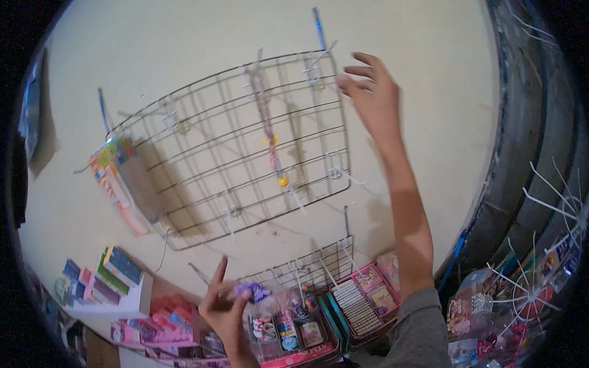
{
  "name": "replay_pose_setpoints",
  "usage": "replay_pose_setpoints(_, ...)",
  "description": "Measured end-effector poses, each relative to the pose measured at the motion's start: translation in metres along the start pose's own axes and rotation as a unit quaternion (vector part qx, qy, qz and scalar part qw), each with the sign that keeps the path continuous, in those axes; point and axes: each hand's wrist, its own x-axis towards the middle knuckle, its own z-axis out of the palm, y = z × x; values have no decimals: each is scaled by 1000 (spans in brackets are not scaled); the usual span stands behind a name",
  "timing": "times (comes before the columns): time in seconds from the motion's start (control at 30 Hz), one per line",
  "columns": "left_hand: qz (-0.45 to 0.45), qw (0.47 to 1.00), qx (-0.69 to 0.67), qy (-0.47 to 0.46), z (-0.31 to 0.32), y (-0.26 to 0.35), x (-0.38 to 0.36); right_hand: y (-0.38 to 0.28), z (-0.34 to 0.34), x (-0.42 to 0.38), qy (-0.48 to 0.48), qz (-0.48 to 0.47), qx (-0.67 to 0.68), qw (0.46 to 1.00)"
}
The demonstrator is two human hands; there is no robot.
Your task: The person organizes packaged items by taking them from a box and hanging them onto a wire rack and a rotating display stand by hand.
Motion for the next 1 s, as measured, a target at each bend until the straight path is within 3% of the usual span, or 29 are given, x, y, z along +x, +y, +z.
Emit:
replay_pose_setpoints(0.07,-35,998,-43,8,1,12,20,-40,-1,-44,-36,11,24,999)
replay_pose_setpoints(0.13,3,999,-51,14,3,20,35,-53,2,-89,-142,1,14,990)
replay_pose_setpoints(0.2,-6,999,-37,21,4,32,46,-67,7,-125,-317,28,5,948)
replay_pose_setpoints(0.27,10,999,-40,15,1,32,52,-84,19,-143,-398,72,25,914)
replay_pose_setpoints(0.47,-4,997,-74,-8,-6,30,55,-73,35,-158,-479,221,82,846)
replay_pose_setpoints(0.6,23,997,-76,-25,-15,22,55,-67,45,-170,-459,233,159,843)
replay_pose_setpoints(0.67,104,976,-192,23,-19,14,56,-75,46,-168,-401,210,162,877)
replay_pose_setpoints(0.77,91,978,-168,80,-31,8,53,-78,44,-169,-324,233,184,898)
replay_pose_setpoints(0.87,84,986,-141,25,-43,-11,57,-82,33,-170,-247,175,186,935)
replay_pose_setpoints(0.9,35,987,-145,63,-36,-12,60,-85,30,-171,-232,162,130,950)
replay_pose_setpoints(0.93,42,982,-183,22,-38,-34,68,-90,24,-173,-221,155,77,960)
replay_pose_setpoints(0.97,53,950,-306,14,-24,-31,69,-98,14,-175,-184,154,31,970)
replay_pose_setpoints(1.0,59,963,-262,-21,-16,-39,72,-107,9,-177,-174,166,1,971)
